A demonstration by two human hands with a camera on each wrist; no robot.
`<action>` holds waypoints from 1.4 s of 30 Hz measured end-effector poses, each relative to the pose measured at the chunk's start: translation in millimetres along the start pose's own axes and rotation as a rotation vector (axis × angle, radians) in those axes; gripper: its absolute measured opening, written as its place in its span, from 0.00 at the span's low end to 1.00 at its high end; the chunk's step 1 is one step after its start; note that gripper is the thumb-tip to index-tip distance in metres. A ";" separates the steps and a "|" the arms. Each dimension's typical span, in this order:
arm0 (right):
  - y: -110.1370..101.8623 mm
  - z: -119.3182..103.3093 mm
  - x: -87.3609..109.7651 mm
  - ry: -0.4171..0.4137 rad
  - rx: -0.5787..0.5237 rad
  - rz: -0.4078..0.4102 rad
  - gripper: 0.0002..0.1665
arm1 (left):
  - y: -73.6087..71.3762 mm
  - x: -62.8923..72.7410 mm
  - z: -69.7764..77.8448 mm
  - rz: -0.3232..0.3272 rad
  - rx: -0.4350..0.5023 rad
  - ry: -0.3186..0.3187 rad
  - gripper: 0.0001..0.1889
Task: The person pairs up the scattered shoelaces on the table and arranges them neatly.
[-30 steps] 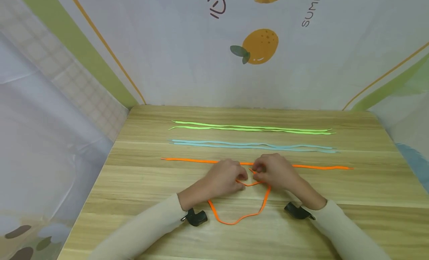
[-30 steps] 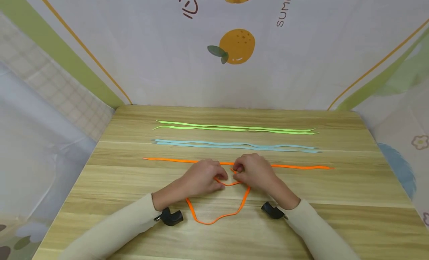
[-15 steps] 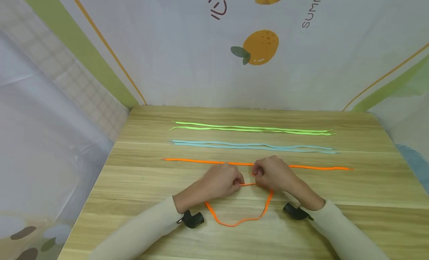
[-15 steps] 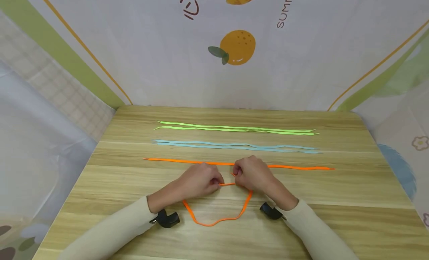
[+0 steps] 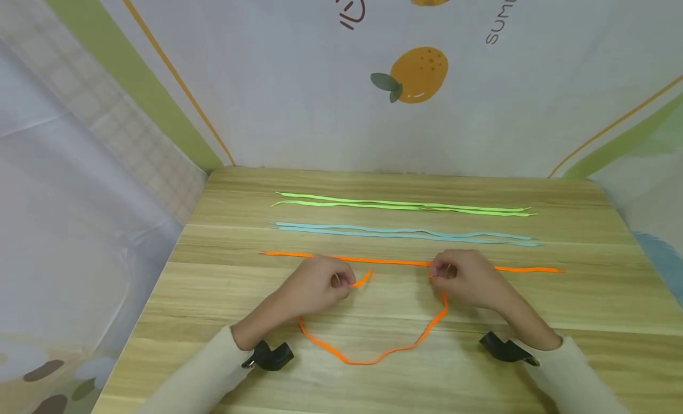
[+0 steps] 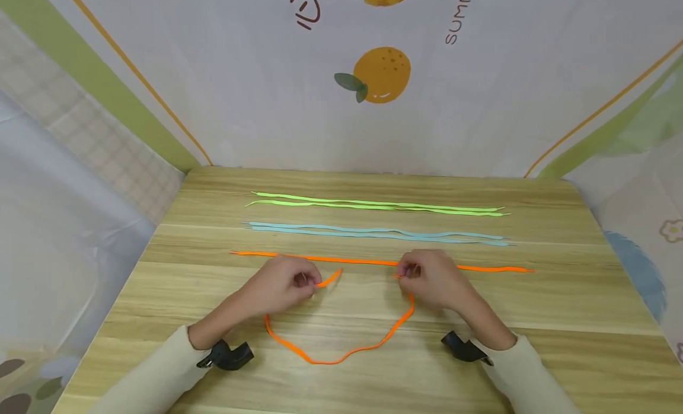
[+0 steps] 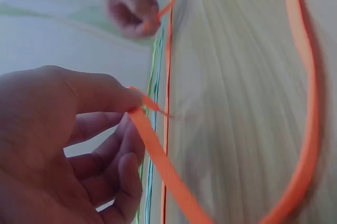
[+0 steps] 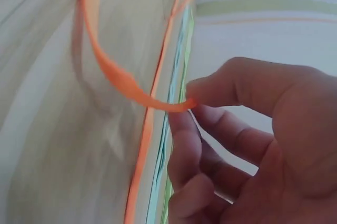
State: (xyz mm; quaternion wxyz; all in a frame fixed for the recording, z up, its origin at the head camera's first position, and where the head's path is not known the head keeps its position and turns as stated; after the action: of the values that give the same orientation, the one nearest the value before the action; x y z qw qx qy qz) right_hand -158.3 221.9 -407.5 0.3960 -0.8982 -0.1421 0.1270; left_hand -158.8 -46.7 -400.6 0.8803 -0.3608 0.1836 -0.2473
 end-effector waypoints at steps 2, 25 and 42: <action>-7.8 7.5 6.7 0.036 -0.041 0.010 0.10 | -9.5 6.1 -6.6 0.032 0.028 -0.046 0.07; -114.3 103.5 85.7 0.464 -0.288 0.345 0.05 | -126.1 69.4 -99.3 0.446 0.158 -0.481 0.09; -133.1 128.9 110.8 0.572 -0.488 0.519 0.16 | -133.9 74.7 -119.6 0.601 0.540 -0.617 0.07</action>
State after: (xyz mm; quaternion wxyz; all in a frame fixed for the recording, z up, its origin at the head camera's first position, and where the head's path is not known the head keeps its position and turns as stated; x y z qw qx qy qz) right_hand -120.1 434.4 -405.1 0.1515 -0.9701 0.1770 -0.0685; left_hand -198.9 -236.9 -394.6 0.9877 -0.1078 -0.0598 0.0965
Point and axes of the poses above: each hand's wrist, its own x-axis away from the middle knuckle, its own y-axis out of the palm, z = x × y, the point moved 8 cm from there along -x, towards the middle knuckle, and after that the axes turned 6 degrees about z, right-handed, at the moved point
